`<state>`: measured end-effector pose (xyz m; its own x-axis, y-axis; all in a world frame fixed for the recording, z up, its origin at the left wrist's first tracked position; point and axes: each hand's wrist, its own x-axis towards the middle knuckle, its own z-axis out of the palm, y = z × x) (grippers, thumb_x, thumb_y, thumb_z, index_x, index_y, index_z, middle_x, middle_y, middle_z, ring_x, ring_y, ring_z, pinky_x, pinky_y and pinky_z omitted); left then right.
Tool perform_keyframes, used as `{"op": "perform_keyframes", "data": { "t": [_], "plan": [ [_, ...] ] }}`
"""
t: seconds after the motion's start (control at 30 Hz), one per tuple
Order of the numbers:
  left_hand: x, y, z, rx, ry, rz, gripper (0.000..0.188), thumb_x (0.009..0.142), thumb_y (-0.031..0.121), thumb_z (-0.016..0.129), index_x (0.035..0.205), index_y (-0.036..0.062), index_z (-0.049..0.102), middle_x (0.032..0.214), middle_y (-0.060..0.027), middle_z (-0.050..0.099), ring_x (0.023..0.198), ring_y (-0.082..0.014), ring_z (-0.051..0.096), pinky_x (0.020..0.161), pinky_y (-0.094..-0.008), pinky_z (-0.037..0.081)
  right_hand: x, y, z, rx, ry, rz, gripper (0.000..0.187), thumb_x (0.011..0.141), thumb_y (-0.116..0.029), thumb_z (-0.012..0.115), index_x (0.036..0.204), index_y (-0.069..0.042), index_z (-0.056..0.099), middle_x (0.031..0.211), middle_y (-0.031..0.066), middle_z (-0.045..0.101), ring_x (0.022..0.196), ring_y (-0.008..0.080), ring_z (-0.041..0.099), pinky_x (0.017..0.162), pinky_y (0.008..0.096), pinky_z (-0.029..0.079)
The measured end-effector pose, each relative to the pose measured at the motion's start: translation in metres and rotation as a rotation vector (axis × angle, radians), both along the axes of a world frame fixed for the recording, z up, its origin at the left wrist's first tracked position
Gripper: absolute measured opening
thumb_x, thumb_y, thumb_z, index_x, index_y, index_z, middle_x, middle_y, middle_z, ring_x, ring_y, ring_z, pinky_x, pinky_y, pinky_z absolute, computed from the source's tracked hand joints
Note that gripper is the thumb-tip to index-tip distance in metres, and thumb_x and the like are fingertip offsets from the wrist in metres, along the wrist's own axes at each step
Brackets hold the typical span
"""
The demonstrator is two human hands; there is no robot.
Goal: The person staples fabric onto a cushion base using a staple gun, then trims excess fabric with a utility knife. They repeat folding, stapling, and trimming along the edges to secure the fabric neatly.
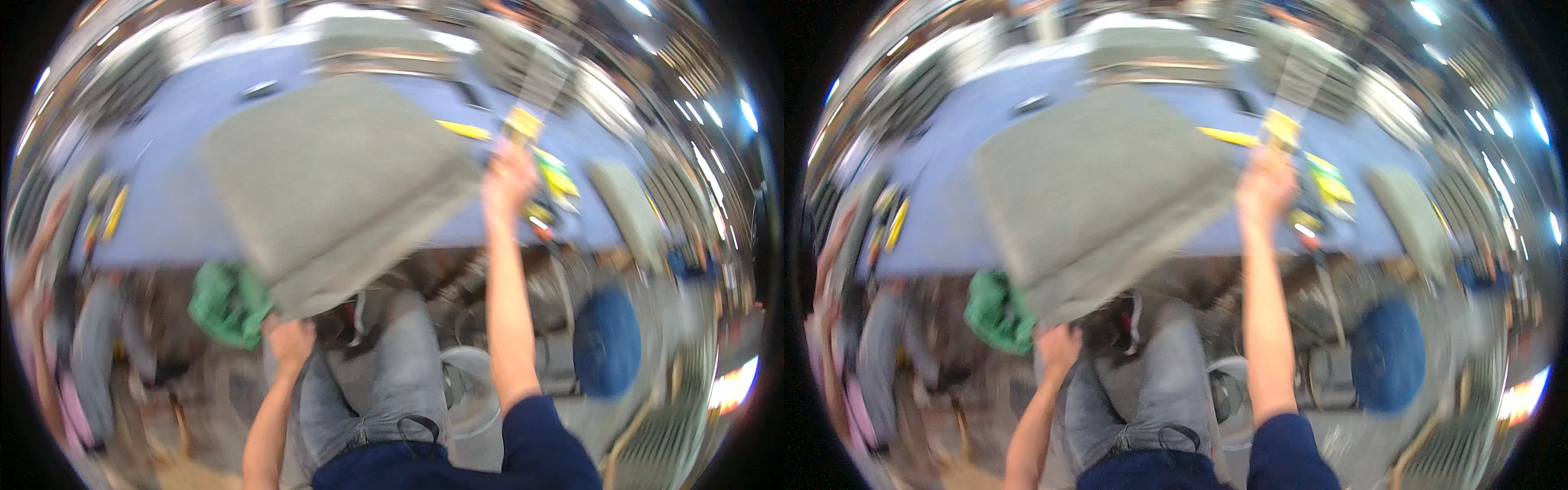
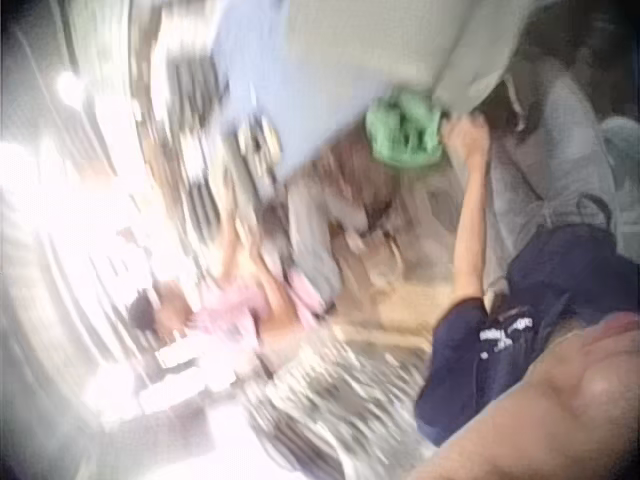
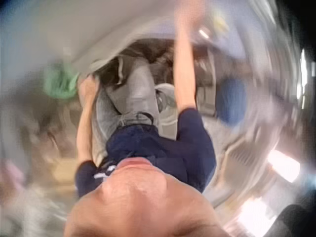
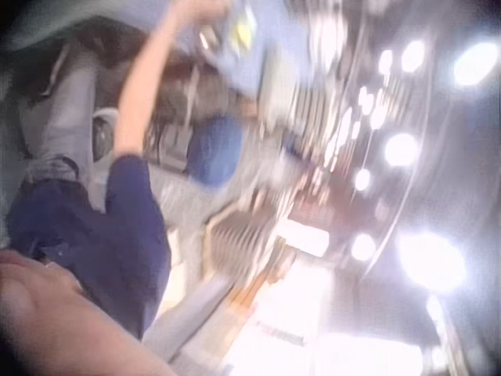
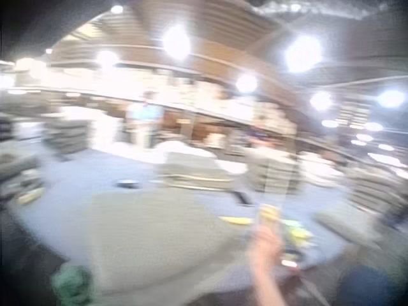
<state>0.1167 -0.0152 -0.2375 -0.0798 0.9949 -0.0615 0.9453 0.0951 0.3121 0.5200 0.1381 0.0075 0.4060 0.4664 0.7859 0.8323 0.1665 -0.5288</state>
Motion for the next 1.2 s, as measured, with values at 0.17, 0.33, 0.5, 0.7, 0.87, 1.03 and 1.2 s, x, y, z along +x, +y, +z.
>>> {"op": "perform_keyframes", "data": {
  "t": [0.17,0.33,0.5,0.7,0.87,1.03,1.2],
  "plan": [
    [0.001,0.019,-0.005,0.086,0.015,0.033,0.039,0.083,0.041,0.074,0.107,0.0107,0.078,0.134,-0.0118,0.064,0.131,-0.0374,0.052,0.103,-0.0666,0.040,-0.111,-0.142,-0.074,0.060,0.839,0.878,0.016,0.100,-0.018,0.063,0.104,-0.004,0.056,0.082,0.0055,0.059,0.070,0.0143,0.057,0.064,0.0349,0.053],
    [-0.023,0.026,-0.012,-0.037,-0.053,0.043,0.037,0.084,0.040,0.074,0.110,0.0124,0.077,0.124,-0.0121,0.069,0.118,-0.0369,0.063,0.097,-0.0632,0.046,-0.199,-0.221,-0.138,-0.364,0.869,0.621,0.016,0.095,-0.009,0.071,0.107,-0.002,0.064,0.085,0.0018,0.061,0.071,0.0097,0.056,0.066,0.0281,0.048],
    [-0.001,0.028,-0.017,0.195,0.097,0.087,0.036,0.084,0.038,0.074,0.109,0.0125,0.077,0.121,-0.0118,0.070,0.118,-0.0376,0.063,0.098,-0.0648,0.045,-0.220,-0.244,-0.197,-0.581,0.899,0.828,0.023,0.095,-0.023,0.075,0.096,0.000,0.070,0.082,-0.0032,0.062,0.073,0.0057,0.054,0.065,0.0237,0.042],
    [-0.006,0.026,-0.017,0.223,0.006,0.085,0.037,0.082,0.037,0.075,0.109,0.0115,0.075,0.122,-0.0118,0.070,0.120,-0.0366,0.061,0.098,-0.0656,0.044,-0.216,-0.244,-0.210,-0.550,0.858,0.864,0.030,0.095,-0.029,0.075,0.095,0.000,0.069,0.074,-0.0033,0.058,0.065,0.0061,0.049,0.058,0.0251,0.038],
    [-0.005,0.031,-0.024,0.143,0.096,0.043,0.037,0.083,0.037,0.075,0.109,0.0116,0.075,0.123,-0.0114,0.070,0.119,-0.0365,0.062,0.099,-0.0656,0.044,-0.211,-0.248,-0.235,-0.561,0.821,0.844,0.031,0.096,-0.030,0.072,0.096,0.001,0.069,0.071,-0.0007,0.056,0.063,0.0073,0.049,0.057,0.0267,0.037],
    [-0.001,0.033,-0.024,0.083,0.132,0.047,0.036,0.084,0.036,0.075,0.110,0.0116,0.075,0.121,-0.0128,0.071,0.116,-0.0378,0.064,0.099,-0.0662,0.043,-0.212,-0.249,-0.242,-0.590,0.757,0.812,0.033,0.096,-0.030,0.071,0.097,0.003,0.069,0.071,0.0044,0.059,0.062,0.0116,0.053,0.059,0.0283,0.041],
    [-0.001,0.034,-0.029,0.184,0.090,0.077,0.035,0.083,0.034,0.074,0.110,0.0111,0.075,0.120,-0.0132,0.071,0.116,-0.0382,0.063,0.100,-0.0667,0.043,-0.214,-0.248,-0.227,-0.515,0.605,0.683,0.031,0.093,-0.025,0.075,0.101,0.004,0.071,0.076,0.0077,0.064,0.067,0.0153,0.057,0.062,0.0302,0.044]
  ]
}}
